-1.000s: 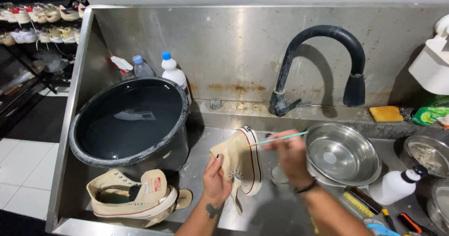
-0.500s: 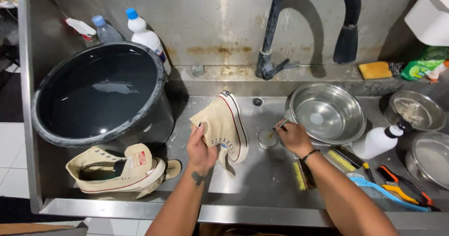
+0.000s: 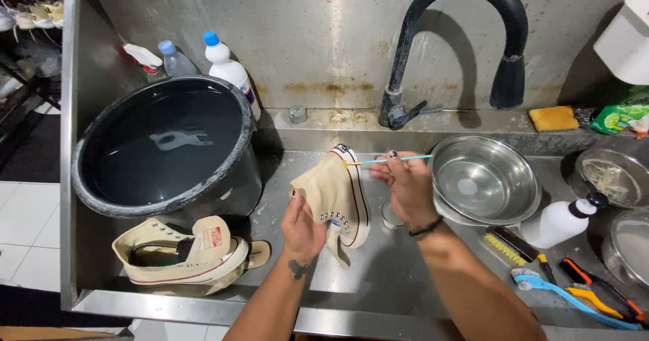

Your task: Applying a liquid coating to the canvas of a sneaker using a small brush at a workstation.

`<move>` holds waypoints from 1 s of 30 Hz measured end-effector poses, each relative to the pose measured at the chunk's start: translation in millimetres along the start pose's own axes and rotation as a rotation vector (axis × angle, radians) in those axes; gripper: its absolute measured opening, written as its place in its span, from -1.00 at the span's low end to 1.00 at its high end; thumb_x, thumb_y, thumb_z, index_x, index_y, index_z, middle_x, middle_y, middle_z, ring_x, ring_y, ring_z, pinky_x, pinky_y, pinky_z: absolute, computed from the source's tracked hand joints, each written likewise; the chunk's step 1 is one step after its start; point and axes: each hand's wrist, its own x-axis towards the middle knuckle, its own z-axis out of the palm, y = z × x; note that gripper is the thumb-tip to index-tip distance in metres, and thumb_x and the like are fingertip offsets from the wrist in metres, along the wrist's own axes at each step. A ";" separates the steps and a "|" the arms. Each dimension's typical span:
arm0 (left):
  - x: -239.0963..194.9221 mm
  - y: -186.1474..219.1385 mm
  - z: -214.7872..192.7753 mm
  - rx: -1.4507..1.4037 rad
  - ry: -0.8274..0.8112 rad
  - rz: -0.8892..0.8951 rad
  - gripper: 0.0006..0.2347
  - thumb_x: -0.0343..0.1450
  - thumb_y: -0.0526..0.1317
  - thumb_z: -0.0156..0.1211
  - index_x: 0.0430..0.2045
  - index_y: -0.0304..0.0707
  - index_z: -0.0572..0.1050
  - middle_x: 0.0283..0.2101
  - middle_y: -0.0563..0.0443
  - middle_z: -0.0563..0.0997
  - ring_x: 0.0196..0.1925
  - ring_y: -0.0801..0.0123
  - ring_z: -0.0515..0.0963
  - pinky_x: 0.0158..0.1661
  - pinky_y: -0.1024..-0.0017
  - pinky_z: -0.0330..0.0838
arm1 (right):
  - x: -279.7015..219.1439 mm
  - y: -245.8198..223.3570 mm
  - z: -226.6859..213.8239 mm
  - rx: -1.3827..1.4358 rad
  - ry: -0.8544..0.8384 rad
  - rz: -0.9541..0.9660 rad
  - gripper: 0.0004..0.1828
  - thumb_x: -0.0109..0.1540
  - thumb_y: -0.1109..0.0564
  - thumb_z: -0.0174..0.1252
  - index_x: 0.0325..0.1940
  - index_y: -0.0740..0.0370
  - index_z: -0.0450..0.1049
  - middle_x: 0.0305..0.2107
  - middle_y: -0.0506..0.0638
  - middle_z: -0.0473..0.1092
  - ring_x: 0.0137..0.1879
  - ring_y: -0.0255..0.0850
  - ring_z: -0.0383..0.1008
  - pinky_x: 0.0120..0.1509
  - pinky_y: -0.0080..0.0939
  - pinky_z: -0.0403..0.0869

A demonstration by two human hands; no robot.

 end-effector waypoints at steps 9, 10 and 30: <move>-7.7 14.1 21.4 -0.012 -0.060 0.047 -0.43 0.49 0.16 -0.27 0.25 -0.23 0.40 0.23 -0.17 0.52 0.25 0.02 0.49 0.33 0.05 0.24 | -17.4 2.0 32.6 -0.039 -0.036 -0.041 -0.80 0.26 0.29 0.20 -0.17 0.45 0.31 -0.50 0.33 0.50 -0.40 0.01 0.62 -0.12 0.02 0.69; -7.6 13.4 20.1 -0.013 -0.058 0.049 -0.43 0.49 0.16 -0.27 0.25 -0.23 0.40 0.23 -0.17 0.52 0.25 0.02 0.49 0.33 0.05 0.24 | -13.8 6.9 30.4 -0.040 -0.038 -0.040 -0.80 0.26 0.29 0.20 -0.17 0.45 0.31 -0.50 0.33 0.50 -0.40 0.01 0.62 -0.12 0.02 0.69; -11.7 16.0 29.1 -0.040 -0.149 0.026 -0.36 0.48 0.27 -0.36 0.28 -0.18 0.36 0.22 -0.13 0.52 0.24 0.11 0.49 0.33 0.06 0.22 | -18.0 16.8 55.2 -0.284 -0.355 -0.030 -0.89 0.30 0.24 0.16 -0.21 0.38 0.44 -0.48 0.30 0.57 -0.37 -0.03 0.66 -0.14 -0.07 0.66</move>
